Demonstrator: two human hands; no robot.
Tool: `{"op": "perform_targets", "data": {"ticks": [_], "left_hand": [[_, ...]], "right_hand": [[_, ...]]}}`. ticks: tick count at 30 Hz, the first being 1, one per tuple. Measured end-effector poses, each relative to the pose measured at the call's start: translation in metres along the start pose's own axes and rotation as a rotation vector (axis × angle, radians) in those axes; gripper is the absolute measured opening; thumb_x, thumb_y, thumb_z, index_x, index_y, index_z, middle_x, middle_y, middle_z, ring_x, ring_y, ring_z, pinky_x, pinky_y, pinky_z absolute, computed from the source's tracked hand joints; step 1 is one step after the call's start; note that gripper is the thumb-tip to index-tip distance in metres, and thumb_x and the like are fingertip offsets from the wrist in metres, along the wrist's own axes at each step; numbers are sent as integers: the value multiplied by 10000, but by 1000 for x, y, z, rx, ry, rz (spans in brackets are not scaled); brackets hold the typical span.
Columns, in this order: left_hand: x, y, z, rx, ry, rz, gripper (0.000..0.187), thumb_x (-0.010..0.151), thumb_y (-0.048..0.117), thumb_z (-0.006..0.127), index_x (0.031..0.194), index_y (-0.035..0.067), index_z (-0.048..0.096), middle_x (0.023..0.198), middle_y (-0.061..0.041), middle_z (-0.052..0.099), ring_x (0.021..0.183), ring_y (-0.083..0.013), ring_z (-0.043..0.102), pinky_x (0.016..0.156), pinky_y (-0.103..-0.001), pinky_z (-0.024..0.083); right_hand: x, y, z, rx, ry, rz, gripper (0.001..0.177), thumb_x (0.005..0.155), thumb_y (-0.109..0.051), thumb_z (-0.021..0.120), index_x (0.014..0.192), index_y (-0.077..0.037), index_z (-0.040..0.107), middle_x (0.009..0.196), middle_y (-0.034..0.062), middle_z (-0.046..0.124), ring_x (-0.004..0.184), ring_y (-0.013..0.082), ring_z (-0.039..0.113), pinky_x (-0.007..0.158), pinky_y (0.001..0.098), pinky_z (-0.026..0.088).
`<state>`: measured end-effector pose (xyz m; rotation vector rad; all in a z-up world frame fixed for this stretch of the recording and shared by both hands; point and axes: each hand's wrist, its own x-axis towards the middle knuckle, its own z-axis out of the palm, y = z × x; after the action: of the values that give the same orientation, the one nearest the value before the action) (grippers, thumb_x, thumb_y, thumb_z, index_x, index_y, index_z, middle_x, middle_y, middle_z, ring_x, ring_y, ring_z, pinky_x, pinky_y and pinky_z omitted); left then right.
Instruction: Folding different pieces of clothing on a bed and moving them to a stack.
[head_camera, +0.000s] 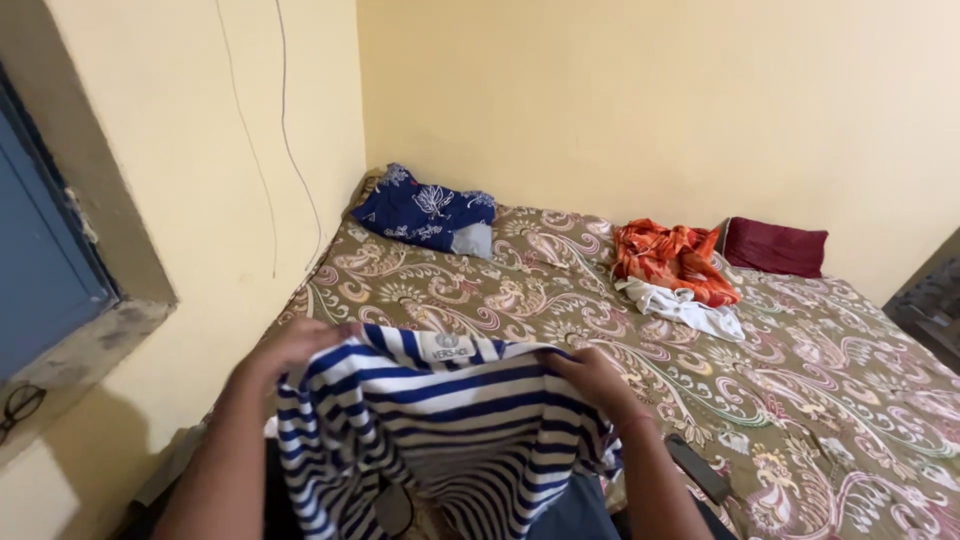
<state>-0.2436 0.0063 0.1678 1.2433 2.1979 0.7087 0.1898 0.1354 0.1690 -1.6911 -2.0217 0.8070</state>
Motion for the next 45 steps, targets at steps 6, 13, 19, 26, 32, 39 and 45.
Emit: {"op": "perform_targets", "data": {"ticks": [6,13,19,26,32,39,45], "left_hand": [[-20,15,2,-1149,-159,156,576,895,489,697,1128,-38,689,989,-145,771,833,-238,730,777,-432,603],[-37,93,39,-1012,-12,-85,496,1040,461,478,1299,76,652,980,-178,723,796,-279,669,724,-436,573],[-13,133,83,-578,-63,194,526,1045,523,374,1391,210,616,1062,-98,762,893,-209,742,775,-357,619],[-37,133,43,-470,-101,362,599,874,147,701,1432,274,524,1178,2,710,996,-143,668,875,-367,574],[-24,116,13,-294,-117,305,558,892,-60,565,1395,157,670,1123,-128,792,805,-424,651,733,-554,567],[-36,91,24,-480,-66,428,594,725,43,762,1285,176,617,1222,29,695,986,-190,722,797,-389,664],[-4,22,75,-66,-190,216,613,742,278,842,1314,193,638,1223,-101,772,1057,-279,764,920,-372,612]], "right_hand": [[-21,-26,18,1269,-505,16,529,937,-437,624,1214,8,695,1096,180,766,893,278,743,822,380,642],[-7,-56,55,1044,-245,93,655,1006,-548,457,1322,1,623,1118,184,737,918,277,730,801,379,642],[-40,-131,47,1239,-413,-98,538,1004,-446,449,1283,6,533,1148,195,661,1037,319,684,898,431,631],[-20,-125,51,1135,-417,-520,525,990,-337,522,1415,-31,487,1344,203,607,1154,332,639,921,490,582],[-44,-166,4,-87,412,-951,835,617,-385,888,1332,-62,603,1220,195,677,1064,350,662,918,456,545],[-18,-161,20,225,143,-852,423,750,-180,795,1141,-39,718,997,147,773,904,284,762,821,392,582],[-10,-154,48,313,203,-740,432,788,-105,734,1207,-13,686,1069,174,760,927,283,738,831,400,570]]}}
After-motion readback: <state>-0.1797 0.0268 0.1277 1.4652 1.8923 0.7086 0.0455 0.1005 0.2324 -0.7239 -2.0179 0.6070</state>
